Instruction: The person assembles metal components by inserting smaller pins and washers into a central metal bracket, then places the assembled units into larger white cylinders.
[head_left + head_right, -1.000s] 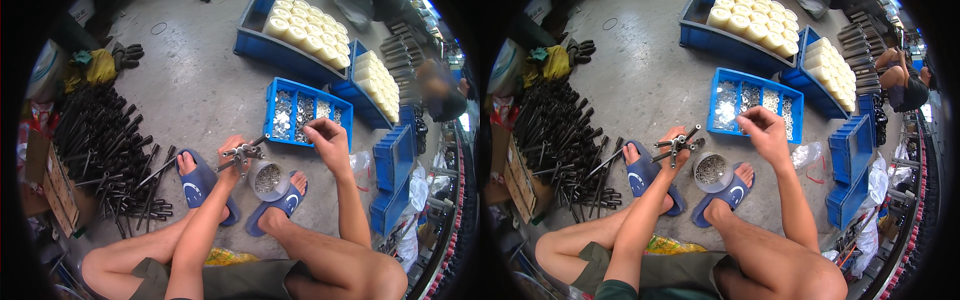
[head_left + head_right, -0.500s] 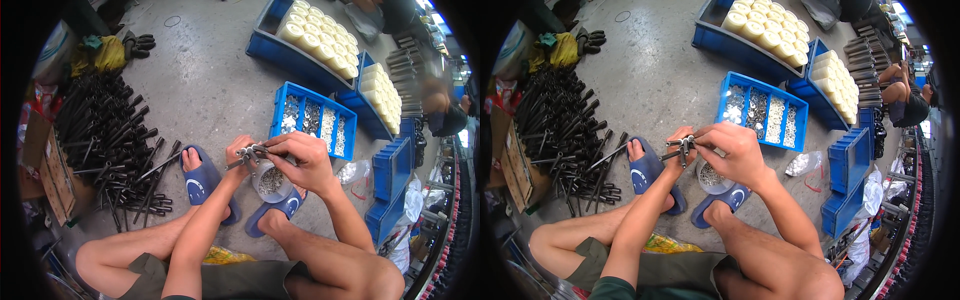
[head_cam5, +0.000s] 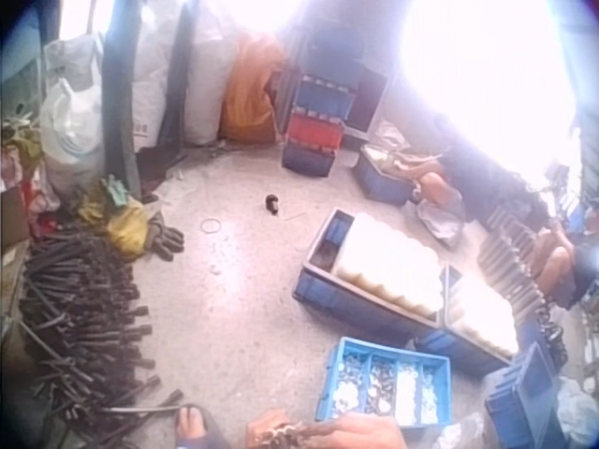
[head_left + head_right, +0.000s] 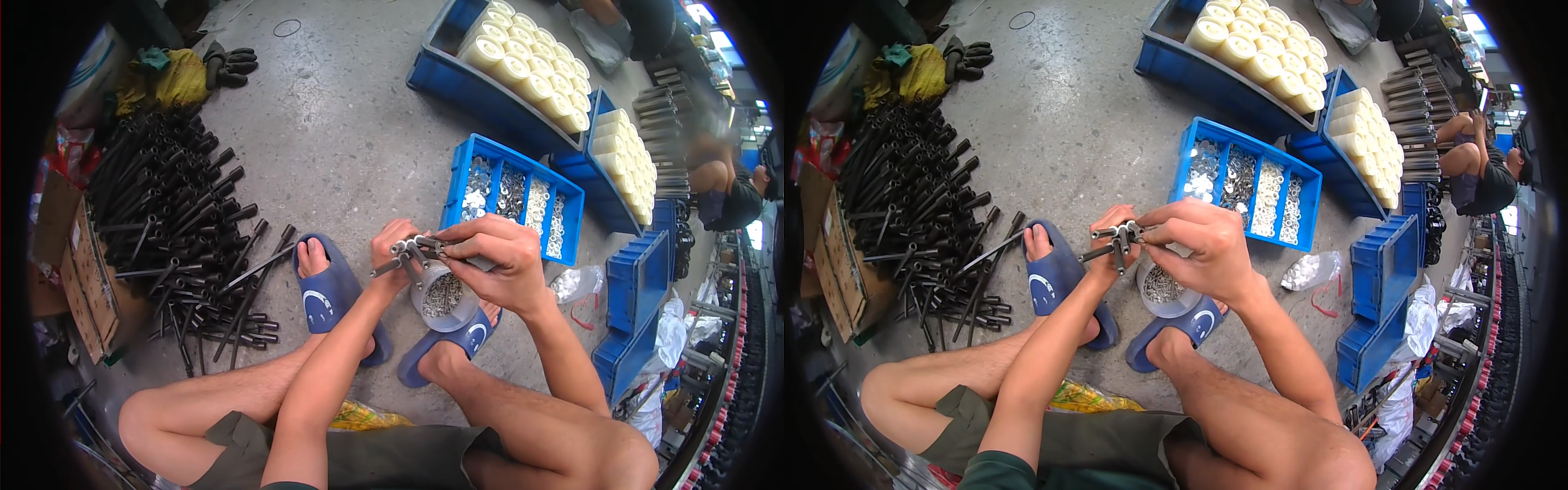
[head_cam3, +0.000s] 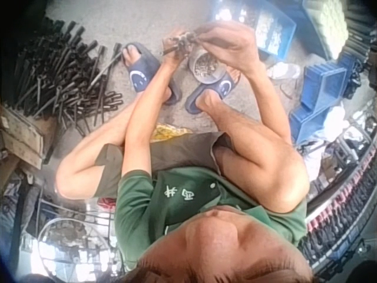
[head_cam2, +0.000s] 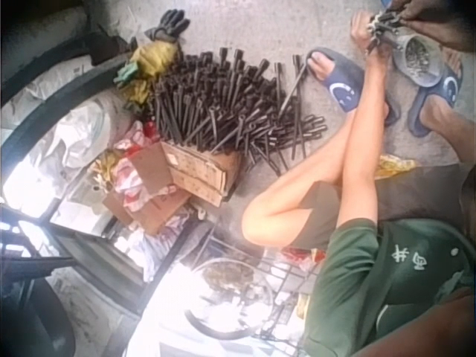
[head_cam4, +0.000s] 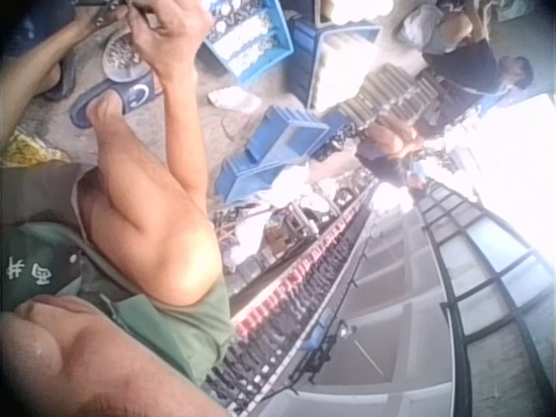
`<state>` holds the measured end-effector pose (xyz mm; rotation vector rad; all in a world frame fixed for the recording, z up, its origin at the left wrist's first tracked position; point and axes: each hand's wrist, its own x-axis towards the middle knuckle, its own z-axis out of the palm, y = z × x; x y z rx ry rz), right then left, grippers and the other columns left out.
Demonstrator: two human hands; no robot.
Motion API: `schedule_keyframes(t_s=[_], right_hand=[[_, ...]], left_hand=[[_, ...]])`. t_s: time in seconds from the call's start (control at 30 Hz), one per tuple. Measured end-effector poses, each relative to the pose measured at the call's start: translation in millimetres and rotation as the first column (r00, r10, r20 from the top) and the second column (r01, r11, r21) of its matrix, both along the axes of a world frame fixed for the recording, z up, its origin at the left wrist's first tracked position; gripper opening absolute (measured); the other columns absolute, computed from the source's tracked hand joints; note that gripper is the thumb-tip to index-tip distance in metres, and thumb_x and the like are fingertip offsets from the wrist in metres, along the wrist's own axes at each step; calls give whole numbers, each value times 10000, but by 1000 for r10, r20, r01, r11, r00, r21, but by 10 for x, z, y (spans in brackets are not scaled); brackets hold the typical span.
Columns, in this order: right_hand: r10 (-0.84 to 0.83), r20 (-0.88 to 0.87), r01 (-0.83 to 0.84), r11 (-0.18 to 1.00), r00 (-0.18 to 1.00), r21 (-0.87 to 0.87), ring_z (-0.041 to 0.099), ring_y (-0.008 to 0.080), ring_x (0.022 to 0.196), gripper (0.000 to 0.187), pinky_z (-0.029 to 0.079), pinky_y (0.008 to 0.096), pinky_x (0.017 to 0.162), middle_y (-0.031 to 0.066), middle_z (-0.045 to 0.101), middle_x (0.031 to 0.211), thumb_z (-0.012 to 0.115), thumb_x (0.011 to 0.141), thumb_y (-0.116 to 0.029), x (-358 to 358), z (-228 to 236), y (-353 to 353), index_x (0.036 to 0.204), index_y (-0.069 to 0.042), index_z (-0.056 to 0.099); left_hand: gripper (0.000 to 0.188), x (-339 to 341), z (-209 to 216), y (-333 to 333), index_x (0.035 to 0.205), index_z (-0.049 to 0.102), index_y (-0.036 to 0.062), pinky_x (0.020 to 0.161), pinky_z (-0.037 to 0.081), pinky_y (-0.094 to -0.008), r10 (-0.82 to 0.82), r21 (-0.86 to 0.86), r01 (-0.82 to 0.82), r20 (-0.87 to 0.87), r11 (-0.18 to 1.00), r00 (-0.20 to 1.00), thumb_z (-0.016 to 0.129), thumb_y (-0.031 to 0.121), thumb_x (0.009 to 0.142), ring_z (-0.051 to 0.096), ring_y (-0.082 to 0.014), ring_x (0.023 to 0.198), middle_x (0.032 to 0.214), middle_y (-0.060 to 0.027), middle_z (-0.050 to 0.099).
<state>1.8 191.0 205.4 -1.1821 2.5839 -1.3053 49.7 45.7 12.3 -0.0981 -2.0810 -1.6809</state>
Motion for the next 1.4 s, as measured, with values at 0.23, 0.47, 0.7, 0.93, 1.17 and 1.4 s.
schedule_keyframes(t_s=[0.23,0.47,0.7,0.93,1.17,1.4], right_hand=[[-144,54,145,989,988,-8,726,229,765,158,555,308,623,80,779,996,845,720,-23,182,-47,-74,809,-56,719],[-124,46,123,992,991,23,732,235,775,133,572,306,649,89,776,987,829,760,-25,137,-23,-54,844,-55,732],[-204,-172,215,976,964,46,737,241,801,155,580,319,677,70,757,949,808,783,-35,215,181,-80,930,-67,772],[123,-439,36,941,890,337,625,155,745,191,502,299,577,1,727,1057,749,709,-119,159,204,-112,899,-103,734],[257,-355,-150,941,899,303,608,169,754,129,519,306,584,-17,718,1017,769,734,-111,27,150,-118,828,-91,682],[275,-202,-221,941,940,255,669,178,774,277,531,308,567,12,751,990,845,678,-73,-70,135,-84,937,-100,749]], left_hand=[[212,7,-4,-10,753,603,25,718,549,-442,-3,2,3,-7,1000,1000,781,95,844,663,-420,756,719,-171,602],[196,-4,4,-2,760,609,22,725,553,-437,-5,4,5,-10,1000,1000,774,85,846,661,-400,741,721,-159,608],[191,-2,9,9,758,608,32,643,516,-428,15,-10,-15,-4,1000,1000,780,74,831,647,-380,716,730,-156,608],[192,-24,4,-15,769,594,35,612,490,-430,6,-25,-8,-61,1000,998,773,75,824,623,-371,688,728,-152,598],[194,0,24,-22,757,591,40,596,478,-433,-2,-23,1,-31,1000,1000,773,73,819,611,-367,669,709,-140,587],[201,-7,61,-21,760,594,40,594,477,-434,0,-13,0,-17,1000,1000,784,76,813,609,-368,671,709,-139,589]])
